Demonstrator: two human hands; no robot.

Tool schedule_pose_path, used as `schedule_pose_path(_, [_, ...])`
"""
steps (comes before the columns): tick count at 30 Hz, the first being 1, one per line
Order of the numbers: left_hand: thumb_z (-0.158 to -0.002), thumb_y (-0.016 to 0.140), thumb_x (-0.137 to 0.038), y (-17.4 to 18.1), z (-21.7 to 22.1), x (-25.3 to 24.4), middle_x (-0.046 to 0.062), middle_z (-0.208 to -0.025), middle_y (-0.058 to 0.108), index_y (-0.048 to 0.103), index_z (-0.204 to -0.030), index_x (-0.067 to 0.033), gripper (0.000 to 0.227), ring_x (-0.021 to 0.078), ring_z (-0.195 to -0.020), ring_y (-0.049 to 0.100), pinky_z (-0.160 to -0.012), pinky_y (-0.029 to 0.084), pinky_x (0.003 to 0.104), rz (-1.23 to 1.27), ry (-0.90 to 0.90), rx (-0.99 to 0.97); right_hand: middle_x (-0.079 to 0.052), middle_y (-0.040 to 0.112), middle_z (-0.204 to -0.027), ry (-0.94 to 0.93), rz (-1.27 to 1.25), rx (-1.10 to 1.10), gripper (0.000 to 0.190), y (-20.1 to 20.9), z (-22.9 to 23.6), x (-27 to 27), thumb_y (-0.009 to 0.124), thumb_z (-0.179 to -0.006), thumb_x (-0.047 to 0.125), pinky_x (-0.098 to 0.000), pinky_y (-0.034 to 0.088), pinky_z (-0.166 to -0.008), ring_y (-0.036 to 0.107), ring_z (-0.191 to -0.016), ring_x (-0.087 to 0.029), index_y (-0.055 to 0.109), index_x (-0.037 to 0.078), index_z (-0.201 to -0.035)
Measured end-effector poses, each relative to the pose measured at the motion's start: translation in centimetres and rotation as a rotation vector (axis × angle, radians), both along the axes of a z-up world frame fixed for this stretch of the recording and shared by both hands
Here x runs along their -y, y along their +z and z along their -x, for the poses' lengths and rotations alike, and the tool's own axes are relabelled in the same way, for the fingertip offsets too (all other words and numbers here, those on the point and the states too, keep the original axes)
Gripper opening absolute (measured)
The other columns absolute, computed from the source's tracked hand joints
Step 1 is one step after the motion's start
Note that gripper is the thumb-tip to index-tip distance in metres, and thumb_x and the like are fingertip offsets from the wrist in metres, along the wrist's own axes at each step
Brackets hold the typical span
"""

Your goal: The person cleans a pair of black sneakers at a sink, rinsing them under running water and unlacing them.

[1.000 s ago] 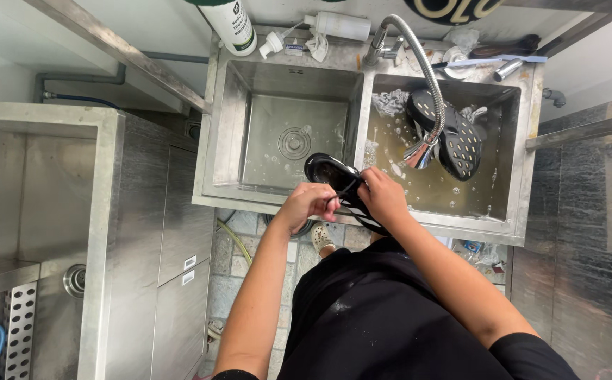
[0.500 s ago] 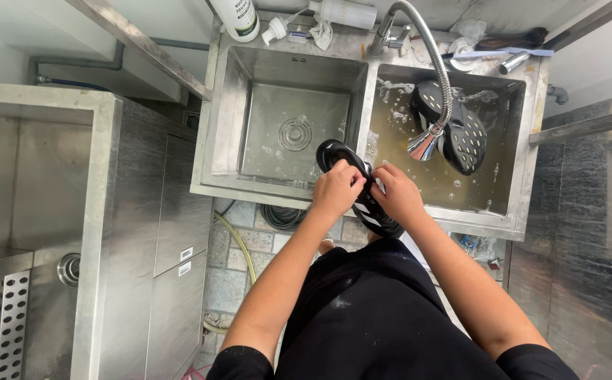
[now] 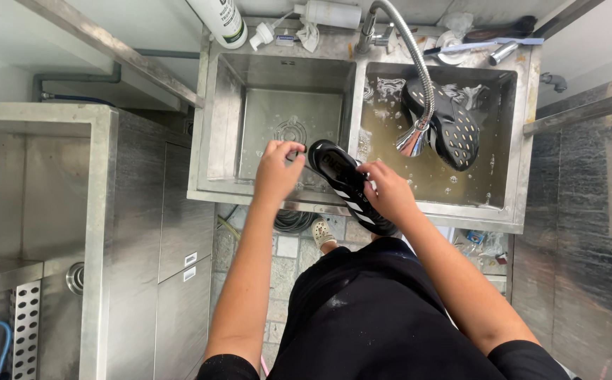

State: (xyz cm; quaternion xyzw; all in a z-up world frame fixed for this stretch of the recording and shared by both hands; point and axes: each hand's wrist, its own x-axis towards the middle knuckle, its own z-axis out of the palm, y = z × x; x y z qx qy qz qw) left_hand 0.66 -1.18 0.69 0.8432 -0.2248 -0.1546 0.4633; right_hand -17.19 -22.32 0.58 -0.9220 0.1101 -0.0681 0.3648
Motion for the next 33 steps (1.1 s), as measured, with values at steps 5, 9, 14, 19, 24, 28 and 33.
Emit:
schedule_pose_path(5, [-0.081, 0.077, -0.017, 0.7, 4.0, 3.1, 0.005, -0.130, 0.063, 0.074, -0.092, -0.0132, 0.012, 0.0306, -0.129, 0.053, -0.105, 0.050, 0.042, -0.108, -0.153, 0.233, -0.015, 0.058, -0.125, 0.174, 0.141, 0.036, 0.023, 0.8, -0.2, -0.3, 0.070, -0.081, 0.008, -0.0453, 0.053, -0.088, 0.057, -0.117, -0.035, 0.075, 0.014, -0.103])
schedule_pose_path(9, [-0.074, 0.078, -0.015, 1.3, 5.1, 3.1, 0.001, -0.125, 0.065, 0.078, -0.089, -0.0143, 0.015, 0.0361, -0.134, 0.044, -0.106, 0.047, 0.047, -0.126, -0.326, 0.300, -0.018, 0.055, -0.126, 0.186, 0.119, -0.033, 0.013, 0.6, -0.3, -0.4, 0.075, -0.083, 0.019, -0.0474, 0.049, -0.095, 0.050, -0.119, -0.039, 0.074, 0.010, -0.093])
schedule_pose_path(14, [-0.069, 0.081, -0.022, 2.0, 5.3, 2.9, 0.006, -0.122, 0.065, 0.075, -0.071, -0.0135, 0.011, 0.0394, -0.131, 0.041, -0.111, 0.032, 0.058, -0.152, -0.339, 0.408, -0.015, 0.055, -0.132, 0.140, -0.175, 0.109, 0.012, -1.2, -0.2, -0.2, 0.070, -0.090, 0.017, -0.0442, 0.042, -0.105, 0.050, -0.124, -0.035, 0.072, 0.006, -0.094])
schedule_pose_path(19, [-0.079, 0.078, -0.024, 0.4, 6.2, 3.5, 0.004, -0.102, 0.063, 0.072, -0.086, -0.0117, 0.015, 0.0257, -0.120, 0.057, -0.127, 0.023, 0.059, -0.156, -0.412, 0.415, -0.007, 0.055, -0.138, -0.178, -1.505, 0.056, 0.005, -4.6, 0.1, 1.5, 0.063, -0.092, 0.006, -0.0350, 0.042, -0.105, 0.054, -0.123, -0.018, 0.067, 0.005, -0.091])
schedule_pose_path(24, [-0.088, 0.072, -0.025, -0.2, 6.6, 4.5, 0.001, -0.084, 0.063, 0.076, -0.088, -0.0172, 0.009, 0.0207, -0.092, 0.064, -0.125, 0.019, 0.061, -0.222, -0.421, 0.345, -0.005, 0.060, -0.123, -0.166, -1.542, 0.038, 0.004, -6.3, 0.2, 2.0, 0.062, -0.093, 0.002, -0.0319, 0.046, -0.101, 0.057, -0.111, -0.014, 0.063, 0.005, -0.096])
schedule_pose_path(28, [-0.086, 0.072, -0.021, 1.2, 6.4, 5.1, 0.001, -0.080, 0.068, 0.074, -0.079, -0.0111, 0.013, 0.0217, -0.083, 0.069, -0.117, 0.029, 0.063, -0.098, -0.336, 0.308, -0.008, 0.059, -0.113, -0.111, -0.899, -0.046, 0.014, -5.4, 0.3, 1.3, 0.071, -0.091, 0.004, -0.0342, 0.049, -0.093, 0.058, -0.103, -0.016, 0.065, 0.005, -0.103])
schedule_pose_path(33, [-0.099, 0.064, -0.020, 3.2, 6.1, 5.9, 0.007, -0.091, 0.066, 0.068, -0.099, -0.0047, 0.016, 0.0261, -0.081, 0.066, -0.072, 0.053, 0.039, 0.137, -0.225, 0.024, -0.016, 0.058, -0.131, 0.145, -0.282, 0.282, 0.020, -2.5, 0.5, 0.5, 0.080, -0.079, 0.004, -0.0392, 0.048, -0.103, 0.054, -0.135, -0.029, 0.060, 0.003, -0.084])
